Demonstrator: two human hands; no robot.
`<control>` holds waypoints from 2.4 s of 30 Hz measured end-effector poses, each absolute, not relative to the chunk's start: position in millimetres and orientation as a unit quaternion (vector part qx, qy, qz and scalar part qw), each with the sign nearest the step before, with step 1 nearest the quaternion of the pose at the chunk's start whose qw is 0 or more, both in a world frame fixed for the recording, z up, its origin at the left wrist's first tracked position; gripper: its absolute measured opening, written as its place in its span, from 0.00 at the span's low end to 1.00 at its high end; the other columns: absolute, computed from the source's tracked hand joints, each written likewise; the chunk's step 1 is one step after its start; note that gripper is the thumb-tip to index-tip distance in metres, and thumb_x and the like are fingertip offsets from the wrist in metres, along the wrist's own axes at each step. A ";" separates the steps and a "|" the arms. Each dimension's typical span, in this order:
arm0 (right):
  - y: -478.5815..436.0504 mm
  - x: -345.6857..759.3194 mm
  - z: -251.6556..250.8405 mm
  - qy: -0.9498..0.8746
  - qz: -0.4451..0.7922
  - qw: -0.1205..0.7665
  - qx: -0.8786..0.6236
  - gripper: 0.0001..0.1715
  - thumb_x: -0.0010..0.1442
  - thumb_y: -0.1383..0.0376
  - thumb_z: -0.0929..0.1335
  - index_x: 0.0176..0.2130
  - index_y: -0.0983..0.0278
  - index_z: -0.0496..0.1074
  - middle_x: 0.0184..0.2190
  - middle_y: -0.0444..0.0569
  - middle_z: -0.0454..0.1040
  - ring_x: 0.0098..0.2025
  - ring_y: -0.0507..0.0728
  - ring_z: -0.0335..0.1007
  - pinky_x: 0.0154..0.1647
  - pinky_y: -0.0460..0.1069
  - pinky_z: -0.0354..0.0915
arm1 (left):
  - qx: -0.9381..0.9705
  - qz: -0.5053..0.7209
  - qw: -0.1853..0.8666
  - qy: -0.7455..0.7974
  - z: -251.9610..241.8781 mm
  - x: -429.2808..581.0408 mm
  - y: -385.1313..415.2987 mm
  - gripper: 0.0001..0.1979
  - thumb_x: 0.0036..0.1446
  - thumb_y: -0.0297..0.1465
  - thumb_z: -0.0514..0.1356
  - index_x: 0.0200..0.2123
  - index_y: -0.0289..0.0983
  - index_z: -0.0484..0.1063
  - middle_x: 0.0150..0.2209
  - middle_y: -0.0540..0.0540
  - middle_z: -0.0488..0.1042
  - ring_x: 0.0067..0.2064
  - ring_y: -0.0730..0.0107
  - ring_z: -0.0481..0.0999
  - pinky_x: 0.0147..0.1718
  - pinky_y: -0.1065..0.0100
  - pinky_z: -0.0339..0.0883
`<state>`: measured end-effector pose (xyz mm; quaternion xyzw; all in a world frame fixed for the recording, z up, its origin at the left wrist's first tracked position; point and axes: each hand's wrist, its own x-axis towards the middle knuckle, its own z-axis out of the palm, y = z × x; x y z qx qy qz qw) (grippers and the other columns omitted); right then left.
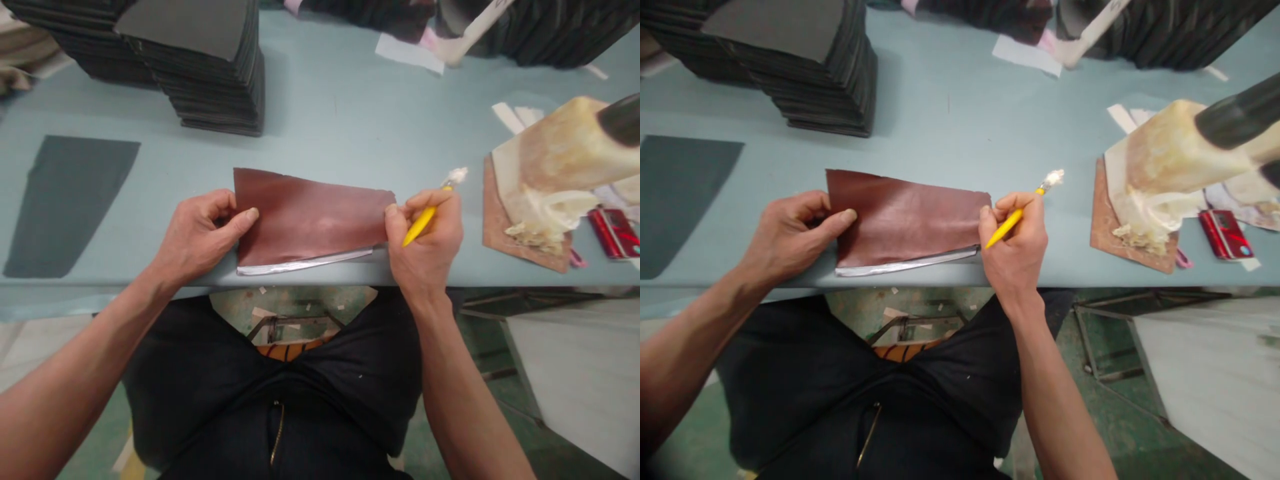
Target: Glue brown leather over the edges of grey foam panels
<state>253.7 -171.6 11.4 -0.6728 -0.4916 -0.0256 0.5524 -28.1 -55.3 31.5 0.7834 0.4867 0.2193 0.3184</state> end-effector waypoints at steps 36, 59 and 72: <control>-173.5 263.8 -7.4 -0.491 0.015 0.529 -0.692 0.11 0.60 0.60 0.71 0.40 0.57 0.66 0.29 0.39 0.67 0.28 0.52 0.65 0.33 0.50 0.69 | 0.738 0.303 0.386 0.462 27.4 -25.3 -56.6 0.20 0.59 0.44 0.68 0.24 0.41 0.66 0.21 0.54 0.61 0.25 0.74 0.56 0.24 0.65 0.48; -170.7 273.0 -18.3 -0.500 -0.002 0.547 -0.671 0.16 0.52 0.64 0.73 0.39 0.57 0.66 0.28 0.39 0.63 0.26 0.49 0.56 0.29 0.50 0.61 | 0.742 0.339 0.426 0.390 15.5 -32.7 -58.9 0.25 0.64 0.45 0.69 0.25 0.41 0.61 0.20 0.56 0.55 0.23 0.77 0.49 0.22 0.65 0.39; -171.4 273.9 -17.9 -0.502 -0.015 0.548 -0.669 0.15 0.52 0.65 0.73 0.38 0.58 0.66 0.28 0.39 0.64 0.26 0.49 0.56 0.29 0.50 0.59 | 0.781 0.303 0.361 0.409 12.9 -31.3 -57.1 0.21 0.64 0.43 0.64 0.25 0.42 0.60 0.21 0.55 0.55 0.25 0.72 0.52 0.25 0.63 0.45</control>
